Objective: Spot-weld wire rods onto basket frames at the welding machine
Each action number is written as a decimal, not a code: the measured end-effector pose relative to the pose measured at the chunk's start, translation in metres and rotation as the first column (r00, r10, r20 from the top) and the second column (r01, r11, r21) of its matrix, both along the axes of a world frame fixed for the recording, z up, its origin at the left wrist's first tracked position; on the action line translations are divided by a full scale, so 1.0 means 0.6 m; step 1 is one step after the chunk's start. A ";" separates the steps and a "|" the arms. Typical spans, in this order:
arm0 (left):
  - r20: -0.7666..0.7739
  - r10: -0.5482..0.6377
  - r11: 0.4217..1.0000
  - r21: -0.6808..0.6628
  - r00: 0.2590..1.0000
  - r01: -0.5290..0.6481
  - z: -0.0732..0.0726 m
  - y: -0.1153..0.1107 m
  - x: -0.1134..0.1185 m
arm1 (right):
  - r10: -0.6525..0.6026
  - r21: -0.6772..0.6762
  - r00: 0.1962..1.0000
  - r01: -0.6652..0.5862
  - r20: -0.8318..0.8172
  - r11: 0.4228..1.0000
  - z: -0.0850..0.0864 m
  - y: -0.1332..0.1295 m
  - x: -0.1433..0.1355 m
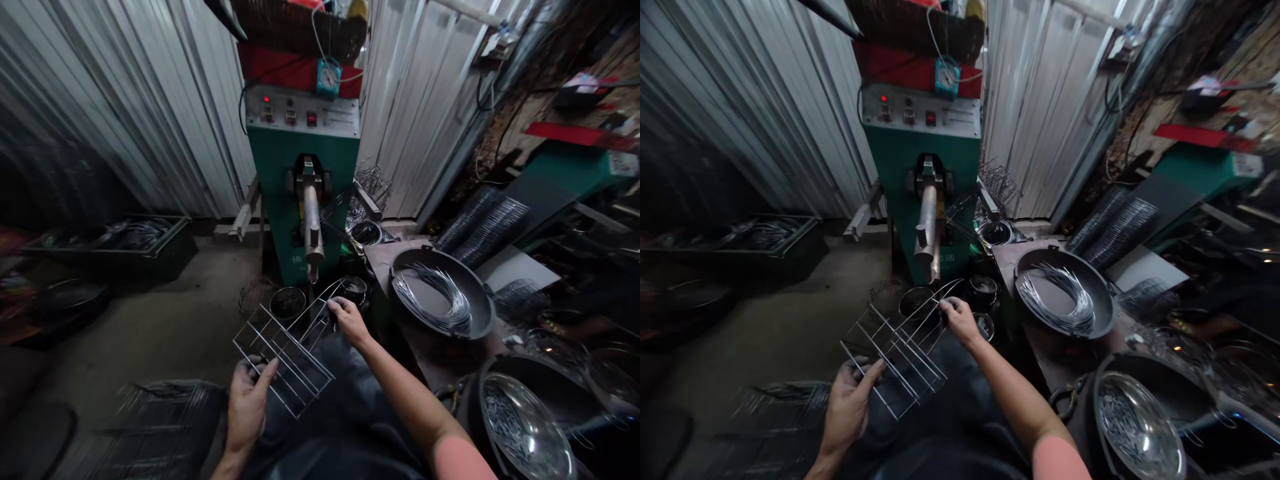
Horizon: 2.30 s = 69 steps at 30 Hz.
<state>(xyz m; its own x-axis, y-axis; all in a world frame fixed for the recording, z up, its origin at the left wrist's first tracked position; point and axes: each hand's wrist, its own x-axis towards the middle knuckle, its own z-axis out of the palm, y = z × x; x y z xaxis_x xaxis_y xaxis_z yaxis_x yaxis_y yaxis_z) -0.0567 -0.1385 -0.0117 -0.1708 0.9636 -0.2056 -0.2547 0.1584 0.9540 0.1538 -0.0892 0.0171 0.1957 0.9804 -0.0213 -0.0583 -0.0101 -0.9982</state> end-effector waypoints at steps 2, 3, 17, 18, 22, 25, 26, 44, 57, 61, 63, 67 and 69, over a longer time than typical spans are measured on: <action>-0.030 -0.010 1.000 -0.008 1.000 0.009 -0.003 0.009 -0.003 | -0.002 -0.003 0.999 0.002 -0.037 1.000 -0.006 0.011 -0.006; -0.043 -0.017 1.000 -0.010 0.999 0.017 -0.005 0.013 -0.005 | -0.003 -0.005 0.999 0.003 -0.054 1.000 -0.007 0.017 -0.009; -0.100 0.024 0.997 -0.076 0.995 -0.032 0.013 0.040 0.016 | -0.173 0.010 0.979 0.175 -0.106 0.984 -0.023 0.059 -0.026; -0.099 0.025 0.997 -0.073 0.995 -0.032 0.010 0.042 0.016 | -0.176 0.002 0.978 0.177 -0.114 0.984 -0.025 0.062 -0.026; -0.132 0.020 0.998 -0.053 0.991 -0.028 0.001 0.051 0.016 | -0.194 0.002 0.970 0.196 -0.146 0.981 -0.029 0.075 -0.026; -0.187 0.027 0.999 -0.042 0.982 -0.035 0.007 0.059 0.018 | -0.199 -0.015 0.961 0.200 -0.192 0.980 -0.029 0.082 -0.025; -0.201 0.029 0.999 -0.040 0.979 -0.038 0.011 0.061 0.019 | -0.200 -0.028 0.959 0.198 -0.202 0.980 -0.029 0.085 -0.025; -0.182 0.027 1.000 -0.010 0.983 -0.029 0.010 0.066 0.022 | -0.116 0.286 0.623 -0.180 0.773 0.941 -0.007 0.112 0.089; -0.217 0.027 0.999 -0.028 0.976 -0.034 0.016 0.070 0.019 | 0.035 0.090 0.253 -0.464 0.967 0.881 0.028 0.150 0.117; -0.195 0.029 1.000 0.004 0.980 -0.028 0.008 0.080 0.013 | 0.027 0.097 0.261 -0.451 0.965 0.887 0.027 0.149 0.117; -0.195 0.021 1.000 0.023 0.981 -0.017 0.005 0.085 0.008 | 0.023 0.089 0.241 -0.443 0.970 0.892 0.027 0.148 0.117; -0.178 0.034 0.997 0.067 0.983 -0.022 0.003 0.093 0.003 | -0.010 0.105 0.222 -0.424 0.975 0.900 0.027 0.142 0.115; -0.167 0.039 0.997 0.067 0.985 -0.028 0.004 0.096 0.001 | -0.022 0.115 0.224 -0.413 0.974 0.904 0.028 0.139 0.112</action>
<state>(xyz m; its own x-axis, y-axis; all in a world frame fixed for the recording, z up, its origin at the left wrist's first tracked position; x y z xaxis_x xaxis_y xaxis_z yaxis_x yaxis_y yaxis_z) -0.0559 -0.0810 -0.0091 -0.2303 0.9670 -0.1090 -0.0944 0.0893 0.9915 0.2212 -0.0058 0.0338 -0.3421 0.8907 0.2994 0.8725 0.4194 -0.2508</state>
